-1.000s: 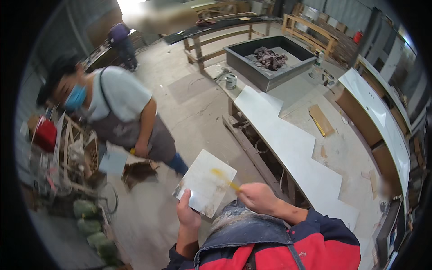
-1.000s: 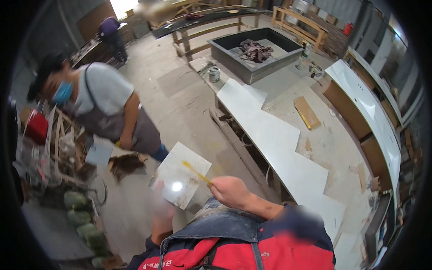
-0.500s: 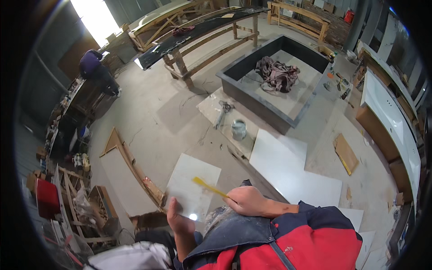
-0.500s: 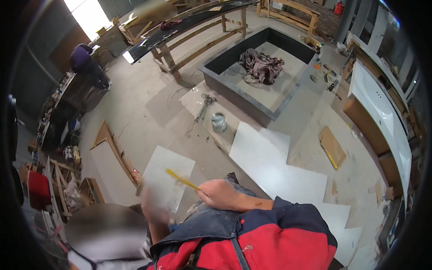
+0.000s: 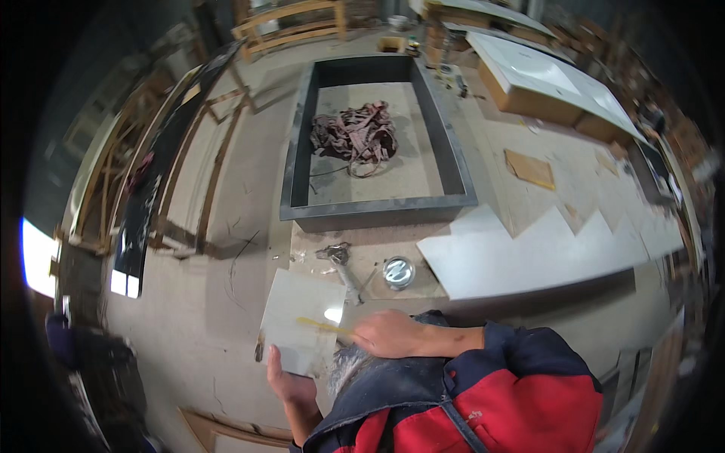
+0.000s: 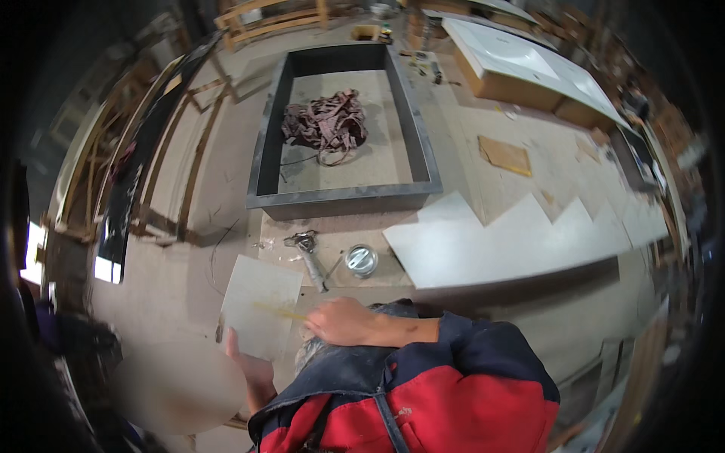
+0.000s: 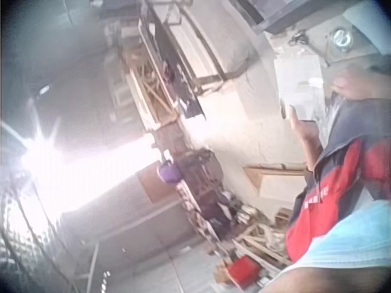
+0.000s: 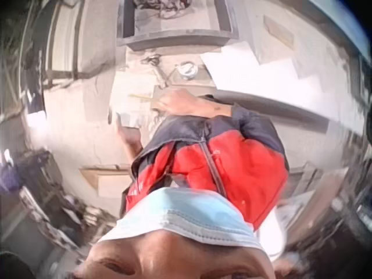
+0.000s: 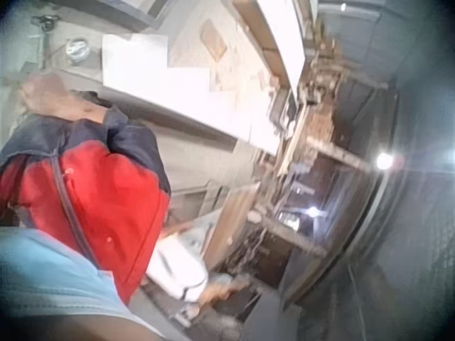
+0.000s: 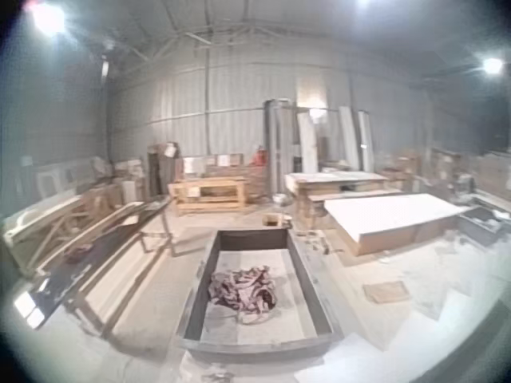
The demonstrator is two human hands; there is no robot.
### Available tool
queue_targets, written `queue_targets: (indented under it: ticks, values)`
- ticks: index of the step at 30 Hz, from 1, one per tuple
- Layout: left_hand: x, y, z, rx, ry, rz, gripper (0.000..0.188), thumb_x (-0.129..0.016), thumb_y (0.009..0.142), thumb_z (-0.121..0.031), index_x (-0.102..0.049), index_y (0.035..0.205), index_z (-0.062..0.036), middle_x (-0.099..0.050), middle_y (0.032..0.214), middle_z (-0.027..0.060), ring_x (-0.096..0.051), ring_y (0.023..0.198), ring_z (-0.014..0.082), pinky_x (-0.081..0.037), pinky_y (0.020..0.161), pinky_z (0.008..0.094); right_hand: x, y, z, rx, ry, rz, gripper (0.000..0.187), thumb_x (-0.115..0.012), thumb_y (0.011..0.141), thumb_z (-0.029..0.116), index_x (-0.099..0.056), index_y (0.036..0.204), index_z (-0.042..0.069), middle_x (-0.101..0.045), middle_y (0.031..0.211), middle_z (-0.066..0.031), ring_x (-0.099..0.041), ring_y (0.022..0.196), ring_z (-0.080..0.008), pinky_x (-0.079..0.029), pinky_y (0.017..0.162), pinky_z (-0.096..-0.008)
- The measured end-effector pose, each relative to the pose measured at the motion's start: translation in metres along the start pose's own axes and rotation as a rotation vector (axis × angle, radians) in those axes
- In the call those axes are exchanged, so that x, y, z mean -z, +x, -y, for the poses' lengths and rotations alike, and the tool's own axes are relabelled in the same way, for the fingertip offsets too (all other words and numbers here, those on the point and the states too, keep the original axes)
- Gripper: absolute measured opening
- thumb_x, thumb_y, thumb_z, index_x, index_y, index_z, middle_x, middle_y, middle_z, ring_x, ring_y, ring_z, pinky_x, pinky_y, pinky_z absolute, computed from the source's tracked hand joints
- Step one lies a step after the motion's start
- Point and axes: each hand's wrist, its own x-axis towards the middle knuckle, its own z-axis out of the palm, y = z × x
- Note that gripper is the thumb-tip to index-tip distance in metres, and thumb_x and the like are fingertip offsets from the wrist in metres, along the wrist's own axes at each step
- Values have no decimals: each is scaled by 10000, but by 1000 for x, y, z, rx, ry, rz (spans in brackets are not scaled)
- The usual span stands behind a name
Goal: The person retrieves a small rectangular tile and a yellow spatula, then scoops adhesive from a metal can and spreads it onto the tile surface. The person continues to apply and smooth the adhesive on the tile while standing at a workbench.
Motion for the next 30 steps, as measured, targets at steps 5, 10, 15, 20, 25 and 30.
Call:
queue_targets:
  ticks: [5,10,15,20,25,30]
  values:
    - [19,78,-74,147,34,219,572,-607,1012,-324,-521,1462,18,-608,1427,121,-584,1306,289,-442,1103,436,32,53,103,-213,-6,-390,174,-724,930,161,-672,799,58,-671,755,-150,-661,670,-360,-515,589,-455]
    - [-5,131,-96,243,93,357,548,-627,1004,-303,-536,1439,17,-629,1392,113,-607,1268,285,-463,1073,435,-33,66,87,-349,-84,-390,195,-669,967,182,-659,831,43,-683,767,-182,-668,692,-402,-513,606,-478]
    - [-18,158,-95,291,80,378,533,-580,1029,-321,-530,1450,2,-621,1404,111,-595,1289,289,-450,1091,431,-26,74,104,-429,-64,-582,296,-704,960,174,-579,728,39,-616,684,-183,-627,608,-402,-455,540,-497]
    - [-24,182,-100,428,-9,431,563,-542,1050,-340,-467,1507,-19,-560,1500,120,-540,1375,321,-415,1155,462,-45,85,69,-367,147,-718,316,-721,962,127,-553,719,16,-570,634,-148,-535,513,-333,-401,490,-417]
    - [-26,236,-85,538,-63,332,572,-513,1066,-366,-445,1531,-40,-534,1535,120,-511,1410,340,-403,1179,492,-53,87,62,-617,236,-733,262,-595,1027,158,-715,888,-29,-606,631,-40,-566,565,-111,-428,532,-303]
    - [-37,297,-77,619,-49,392,560,-494,1075,-374,-447,1537,-60,-526,1544,112,-513,1407,342,-405,1177,505,-60,113,61,-879,321,-850,273,-604,1022,185,-711,894,-31,-589,634,-9,-523,586,-84,-428,567,-281]
